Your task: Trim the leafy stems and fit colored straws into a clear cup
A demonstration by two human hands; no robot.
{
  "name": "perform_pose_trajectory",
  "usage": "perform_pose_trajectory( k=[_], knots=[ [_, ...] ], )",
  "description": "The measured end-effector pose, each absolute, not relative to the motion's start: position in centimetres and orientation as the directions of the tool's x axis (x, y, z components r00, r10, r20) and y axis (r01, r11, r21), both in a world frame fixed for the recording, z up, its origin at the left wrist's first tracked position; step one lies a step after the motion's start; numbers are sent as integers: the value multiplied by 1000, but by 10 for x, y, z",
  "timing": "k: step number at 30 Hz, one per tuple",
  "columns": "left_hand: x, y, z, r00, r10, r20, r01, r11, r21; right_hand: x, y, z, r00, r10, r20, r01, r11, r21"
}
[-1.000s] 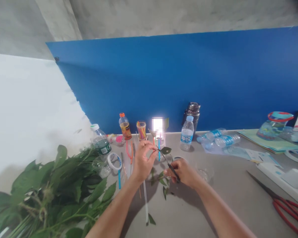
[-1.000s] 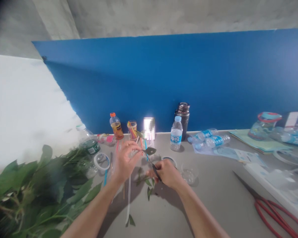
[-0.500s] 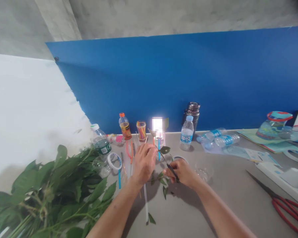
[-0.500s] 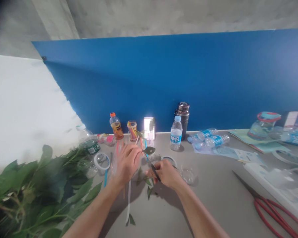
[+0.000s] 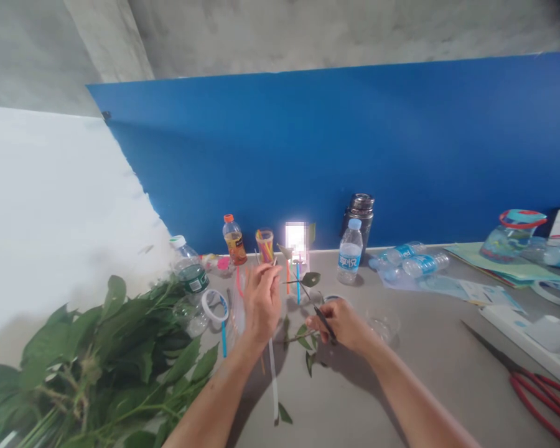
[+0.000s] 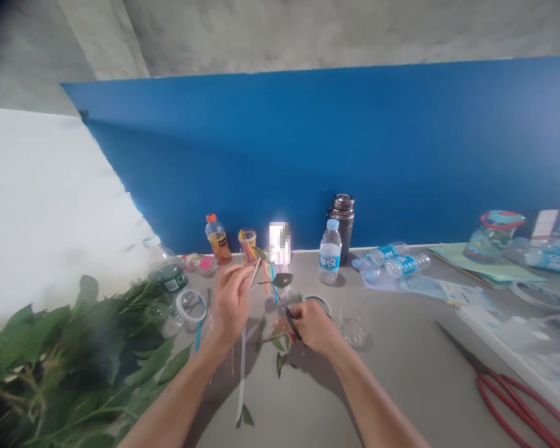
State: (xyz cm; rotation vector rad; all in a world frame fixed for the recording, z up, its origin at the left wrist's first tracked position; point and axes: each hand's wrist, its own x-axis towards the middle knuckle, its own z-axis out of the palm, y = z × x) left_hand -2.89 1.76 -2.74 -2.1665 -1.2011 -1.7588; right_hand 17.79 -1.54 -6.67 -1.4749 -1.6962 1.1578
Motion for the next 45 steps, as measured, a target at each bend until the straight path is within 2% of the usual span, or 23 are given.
perform_pose_trajectory(
  k=[3, 6, 11, 14, 17, 20, 24, 28, 31, 36, 40, 45],
  knots=[
    [-26, 17, -29, 88, 556, 826, 564, -712, 419, 176, -18, -59, -158, 981, -115, 477, -26, -878],
    [-21, 15, -30, 133, 661, 738, 459, -701, 545, 174, -21, -51, -136, 983, -119, 499, -36, -866],
    [-14, 11, -26, 84, 813, 576, 304, -571, 762, 172, -23, -48, -134, 988, -71, 563, 17, -827],
    [-13, 10, -23, 14, 880, 475, 219, -466, 857, 171, -21, -50, -134, 991, 18, 633, 100, -768],
    [-14, 11, -19, 13, 923, 385, 100, -384, 918, 171, -20, -53, -71, 995, 76, 679, 104, -727],
    [-15, 11, -15, 64, 943, 326, -13, -326, 945, 170, -19, -53, -3, 993, 119, 609, 96, -787],
    [-13, 9, -18, 138, 967, 216, -187, -189, 964, 169, -20, -48, 98, 969, 228, 292, 191, -937],
    [-2, 5, -29, 223, 968, 114, -287, -47, 957, 169, -24, -40, 96, 961, 260, 43, 257, -966],
    [5, 1, -34, 272, 960, 72, -334, 24, 942, 167, -27, -37, 72, 963, 259, -16, 260, -965],
    [7, -1, -34, 282, 957, 63, -380, 51, 924, 163, -28, -38, 44, 969, 245, -106, 248, -963],
    [7, -3, -32, 290, 955, 60, -422, 71, 904, 161, -29, -36, 42, 970, 241, -89, 244, -966],
    [5, -5, -27, 330, 942, 57, -442, 101, 891, 159, -30, -35, -33, 972, 233, -147, 226, -963]
  ],
)
